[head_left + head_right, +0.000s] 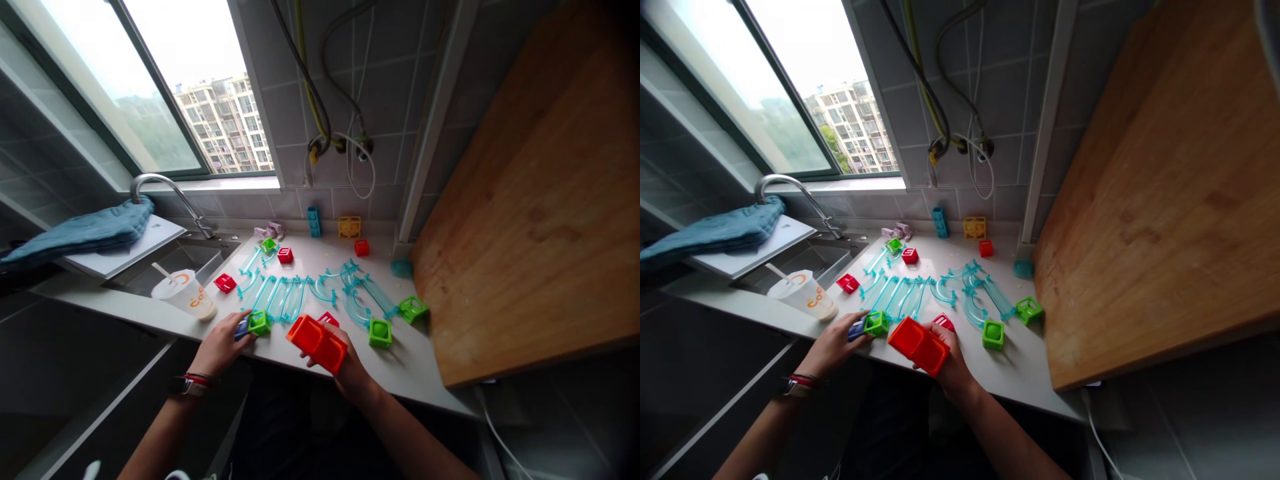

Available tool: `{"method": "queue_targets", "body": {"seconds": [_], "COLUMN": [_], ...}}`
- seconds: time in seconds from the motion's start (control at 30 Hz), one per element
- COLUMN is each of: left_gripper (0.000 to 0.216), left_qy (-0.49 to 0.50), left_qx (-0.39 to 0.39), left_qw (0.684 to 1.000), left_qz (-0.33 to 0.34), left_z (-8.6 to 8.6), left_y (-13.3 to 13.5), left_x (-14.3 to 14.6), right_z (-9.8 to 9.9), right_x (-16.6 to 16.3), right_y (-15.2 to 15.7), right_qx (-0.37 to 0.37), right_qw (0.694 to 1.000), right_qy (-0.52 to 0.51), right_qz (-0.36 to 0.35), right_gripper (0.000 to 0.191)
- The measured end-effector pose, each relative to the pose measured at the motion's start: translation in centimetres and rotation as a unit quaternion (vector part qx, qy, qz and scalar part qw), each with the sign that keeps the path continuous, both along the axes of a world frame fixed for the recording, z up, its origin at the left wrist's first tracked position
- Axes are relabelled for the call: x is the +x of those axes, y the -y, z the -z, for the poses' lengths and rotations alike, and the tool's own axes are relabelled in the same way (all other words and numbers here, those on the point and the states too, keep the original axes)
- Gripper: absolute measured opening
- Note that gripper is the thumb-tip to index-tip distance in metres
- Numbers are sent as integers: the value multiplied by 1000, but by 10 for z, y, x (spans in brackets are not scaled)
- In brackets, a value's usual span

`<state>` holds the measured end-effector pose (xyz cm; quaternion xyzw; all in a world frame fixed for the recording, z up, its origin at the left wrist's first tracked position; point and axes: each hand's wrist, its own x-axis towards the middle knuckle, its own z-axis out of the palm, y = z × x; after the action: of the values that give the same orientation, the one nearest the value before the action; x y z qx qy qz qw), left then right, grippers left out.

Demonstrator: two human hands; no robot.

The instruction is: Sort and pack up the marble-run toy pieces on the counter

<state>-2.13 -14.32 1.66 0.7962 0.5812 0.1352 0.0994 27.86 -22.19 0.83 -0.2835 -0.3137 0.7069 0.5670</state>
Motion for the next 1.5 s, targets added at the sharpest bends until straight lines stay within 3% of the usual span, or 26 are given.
{"method": "queue_targets", "body": {"seconds": [0.13, 0.3, 0.37, 0.43, 0.5, 0.6, 0.7, 0.77, 0.87, 1.0, 1.23, 1.5], "left_gripper": [51, 52, 69, 94, 103, 84, 71, 74, 77, 45, 41, 37], "left_qy": [-10, -23, -38, -62, -80, -92, -127, -143, -158, -158, -87, 59], "left_qx": [-12, -26, -31, -23, 1, 12, -9, -9, -18, -34, -37, -57], "left_qw": [1000, 999, 998, 997, 992, 977, 969, 966, 964, 965, 972, 967], "left_qz": [12, 19, 25, 45, 94, 189, 213, 213, 214, 206, 217, 242], "left_z": [-12, -10, -15, -33, -62, -106, -125, -121, -101, -69, -25, -24], "left_y": [-5, -6, -7, -12, -23, -53, -95, -124, -164, -206, -232, -220], "left_x": [5, 4, 4, 14, 38, 98, 167, 209, 262, 306, 323, 341], "right_z": [10, 22, 20, 16, 11, 8, 10, 10, 7, -4, -5, -3], "right_x": [3, 8, 10, 12, 13, 13, 9, 6, 5, 10, 11, 13], "right_y": [-6, -22, -25, -22, -17, -7, -2, 0, 0, 1, -4, -5], "right_qx": [11, 16, 21, 25, 36, 59, 49, 36, 42, 77, 44, 33], "right_qw": [999, 997, 996, 996, 997, 997, 995, 993, 989, 978, 980, 982], "right_qy": [-41, -69, -68, -71, -68, -55, -79, -111, -138, -152, -176, -165], "right_qz": [-11, -37, -45, -41, -19, 14, 23, 17, -35, -117, -82, -82], "right_gripper": [45, 50, 48, 46, 45, 46, 48, 52, 58, 69, 64, 63]}}
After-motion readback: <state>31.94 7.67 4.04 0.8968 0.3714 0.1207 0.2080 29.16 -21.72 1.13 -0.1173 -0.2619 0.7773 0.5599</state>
